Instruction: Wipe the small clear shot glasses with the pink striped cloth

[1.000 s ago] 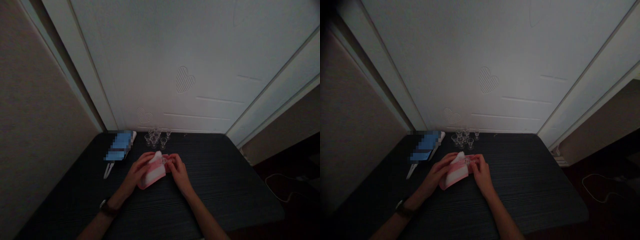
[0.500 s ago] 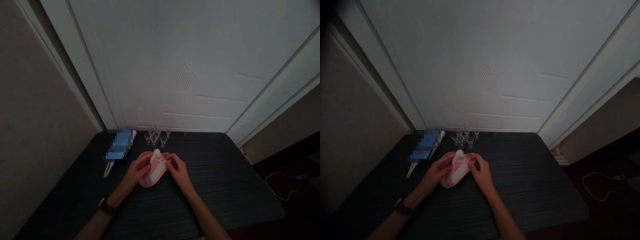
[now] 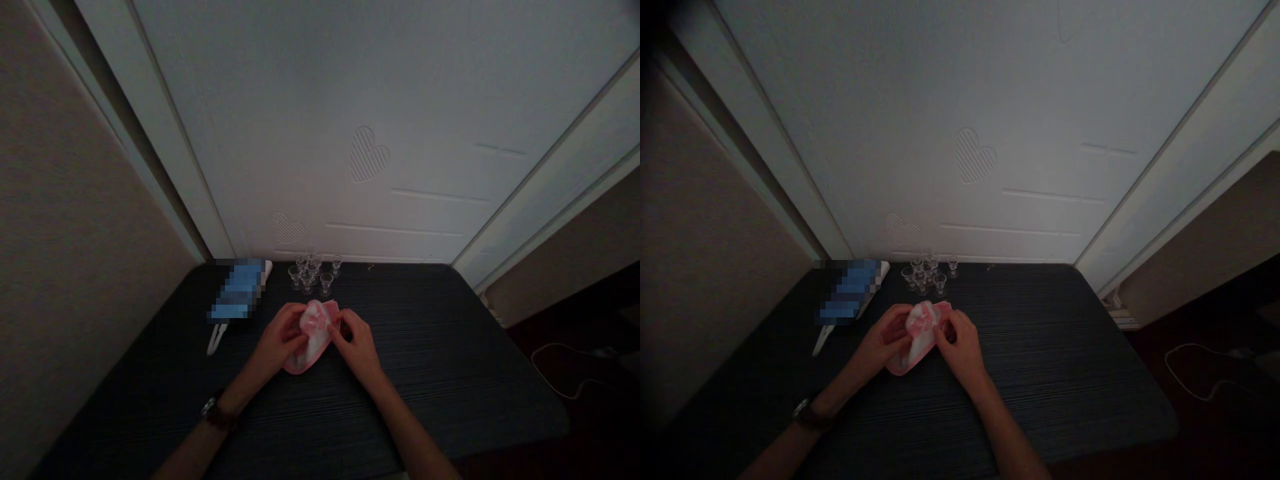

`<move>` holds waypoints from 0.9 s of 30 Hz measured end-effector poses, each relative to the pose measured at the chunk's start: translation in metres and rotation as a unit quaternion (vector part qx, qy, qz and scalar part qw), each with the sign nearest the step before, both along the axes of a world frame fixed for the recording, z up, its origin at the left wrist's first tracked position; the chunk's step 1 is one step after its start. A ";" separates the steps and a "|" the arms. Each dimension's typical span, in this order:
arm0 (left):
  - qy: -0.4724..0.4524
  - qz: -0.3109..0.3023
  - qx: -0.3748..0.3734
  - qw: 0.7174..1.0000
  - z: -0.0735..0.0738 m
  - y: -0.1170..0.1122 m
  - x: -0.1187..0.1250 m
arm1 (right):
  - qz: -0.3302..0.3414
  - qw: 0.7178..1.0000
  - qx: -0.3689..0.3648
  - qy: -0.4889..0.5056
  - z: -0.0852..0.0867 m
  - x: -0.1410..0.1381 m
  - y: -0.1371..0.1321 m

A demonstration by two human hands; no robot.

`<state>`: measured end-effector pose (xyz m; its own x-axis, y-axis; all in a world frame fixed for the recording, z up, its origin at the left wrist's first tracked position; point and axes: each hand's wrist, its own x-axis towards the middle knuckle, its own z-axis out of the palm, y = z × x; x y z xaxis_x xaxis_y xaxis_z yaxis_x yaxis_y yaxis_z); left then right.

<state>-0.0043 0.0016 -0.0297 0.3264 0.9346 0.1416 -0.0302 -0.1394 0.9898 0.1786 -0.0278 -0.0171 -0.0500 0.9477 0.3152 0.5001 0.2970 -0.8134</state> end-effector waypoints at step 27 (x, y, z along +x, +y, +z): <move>0.041 0.031 0.080 0.995 0.009 -0.005 -0.003 | 0.103 0.994 -0.025 0.039 0.000 -0.002 -0.003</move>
<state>-0.0071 -0.0029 -0.0205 0.2855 0.9207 0.2659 0.0632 -0.2950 0.9534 0.1763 -0.0307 -0.0166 -0.2220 0.9342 0.2791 0.3676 0.3453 -0.8635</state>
